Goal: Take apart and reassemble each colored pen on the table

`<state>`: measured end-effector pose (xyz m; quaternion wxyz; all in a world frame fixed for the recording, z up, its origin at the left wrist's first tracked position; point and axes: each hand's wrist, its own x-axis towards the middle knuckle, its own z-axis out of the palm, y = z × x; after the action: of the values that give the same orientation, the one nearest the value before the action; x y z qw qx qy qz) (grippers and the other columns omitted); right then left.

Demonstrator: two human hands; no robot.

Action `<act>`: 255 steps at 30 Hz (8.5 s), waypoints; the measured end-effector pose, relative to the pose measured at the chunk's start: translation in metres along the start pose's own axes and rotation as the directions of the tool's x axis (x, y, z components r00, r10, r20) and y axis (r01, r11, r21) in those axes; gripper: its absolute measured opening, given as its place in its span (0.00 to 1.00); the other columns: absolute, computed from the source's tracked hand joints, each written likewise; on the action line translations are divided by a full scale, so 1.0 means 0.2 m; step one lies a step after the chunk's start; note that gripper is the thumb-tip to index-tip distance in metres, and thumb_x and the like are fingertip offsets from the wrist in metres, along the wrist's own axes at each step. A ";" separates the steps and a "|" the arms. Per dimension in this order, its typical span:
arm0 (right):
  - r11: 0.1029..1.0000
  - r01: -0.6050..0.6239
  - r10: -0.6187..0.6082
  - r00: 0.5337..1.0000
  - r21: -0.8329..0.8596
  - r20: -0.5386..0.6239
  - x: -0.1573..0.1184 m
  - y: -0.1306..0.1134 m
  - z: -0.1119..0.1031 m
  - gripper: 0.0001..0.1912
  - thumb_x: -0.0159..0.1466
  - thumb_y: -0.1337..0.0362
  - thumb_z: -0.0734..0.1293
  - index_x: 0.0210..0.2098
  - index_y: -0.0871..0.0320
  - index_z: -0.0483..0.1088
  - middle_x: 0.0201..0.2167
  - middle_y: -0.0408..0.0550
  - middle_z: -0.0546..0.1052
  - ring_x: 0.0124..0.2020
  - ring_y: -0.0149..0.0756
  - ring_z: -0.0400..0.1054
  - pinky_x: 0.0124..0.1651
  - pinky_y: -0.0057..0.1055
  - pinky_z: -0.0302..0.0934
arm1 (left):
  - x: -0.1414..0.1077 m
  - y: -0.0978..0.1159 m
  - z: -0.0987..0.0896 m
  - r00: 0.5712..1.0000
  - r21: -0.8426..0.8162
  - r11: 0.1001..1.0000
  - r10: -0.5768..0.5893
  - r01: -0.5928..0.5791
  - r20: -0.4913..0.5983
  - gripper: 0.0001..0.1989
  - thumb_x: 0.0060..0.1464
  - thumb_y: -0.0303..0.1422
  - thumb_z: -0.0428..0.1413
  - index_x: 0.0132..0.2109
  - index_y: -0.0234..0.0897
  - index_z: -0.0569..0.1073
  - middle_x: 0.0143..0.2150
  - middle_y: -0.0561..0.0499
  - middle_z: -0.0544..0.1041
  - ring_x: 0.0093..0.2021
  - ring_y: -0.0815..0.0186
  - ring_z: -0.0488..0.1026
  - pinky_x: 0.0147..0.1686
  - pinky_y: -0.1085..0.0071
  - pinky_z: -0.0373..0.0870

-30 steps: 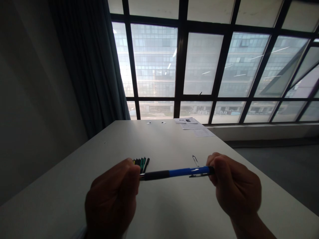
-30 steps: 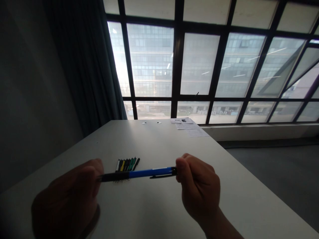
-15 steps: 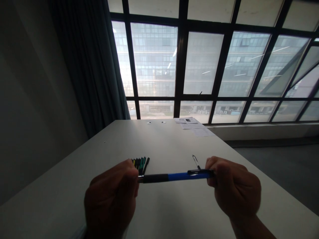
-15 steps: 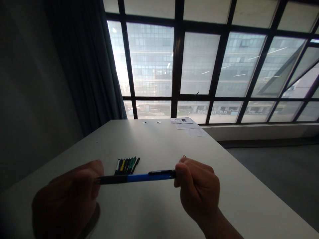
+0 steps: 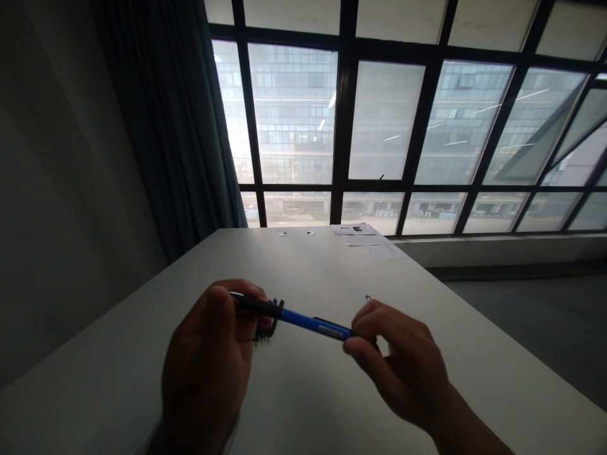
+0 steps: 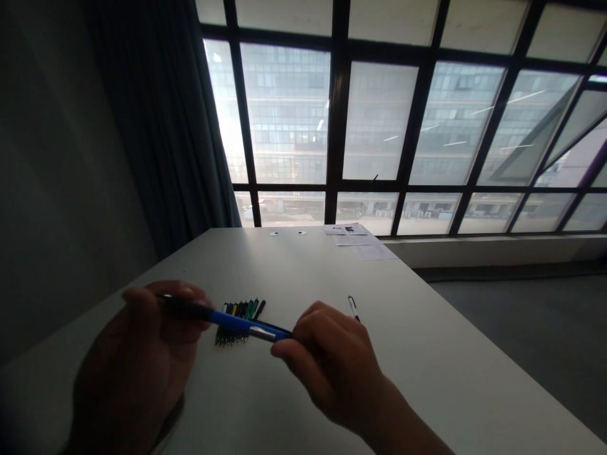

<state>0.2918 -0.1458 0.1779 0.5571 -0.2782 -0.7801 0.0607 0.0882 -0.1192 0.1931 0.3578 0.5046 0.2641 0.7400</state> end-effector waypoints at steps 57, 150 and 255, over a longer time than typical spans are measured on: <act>0.924 -0.380 0.370 0.915 0.036 0.161 0.00 0.06 0.03 0.08 0.68 0.59 0.65 0.39 0.58 0.71 0.30 0.46 0.75 0.29 0.32 0.68 0.33 0.29 0.63 | -0.03 -0.08 0.02 0.631 0.319 0.726 0.200 -0.609 0.750 0.18 0.60 0.20 0.55 0.54 0.38 0.74 0.40 0.47 0.82 0.37 0.68 0.80 0.38 0.79 0.78; 0.775 -0.631 0.574 0.725 0.034 0.380 -0.25 0.25 -0.11 0.06 0.60 0.69 0.71 0.38 0.58 0.76 0.35 0.48 0.78 0.35 0.35 0.72 0.41 0.34 0.67 | -0.03 -0.11 0.04 0.759 0.595 0.569 0.080 -0.567 0.647 0.05 0.60 0.27 0.52 0.37 0.35 0.73 0.30 0.54 0.76 0.27 0.72 0.71 0.29 0.75 0.65; 0.803 -0.416 0.417 0.904 0.427 0.096 -0.13 0.20 0.02 0.03 0.64 0.65 0.71 0.38 0.57 0.76 0.28 0.46 0.79 0.27 0.33 0.74 0.31 0.31 0.71 | -0.10 -0.18 0.04 0.636 0.572 0.396 0.042 -0.719 0.770 0.08 0.63 0.35 0.54 0.39 0.38 0.76 0.29 0.54 0.78 0.26 0.68 0.74 0.25 0.72 0.61</act>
<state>0.3084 -0.1250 0.1390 0.5793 -0.3102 -0.6652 0.3545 0.1098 -0.1130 0.1579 -0.0686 0.8806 0.3131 0.3489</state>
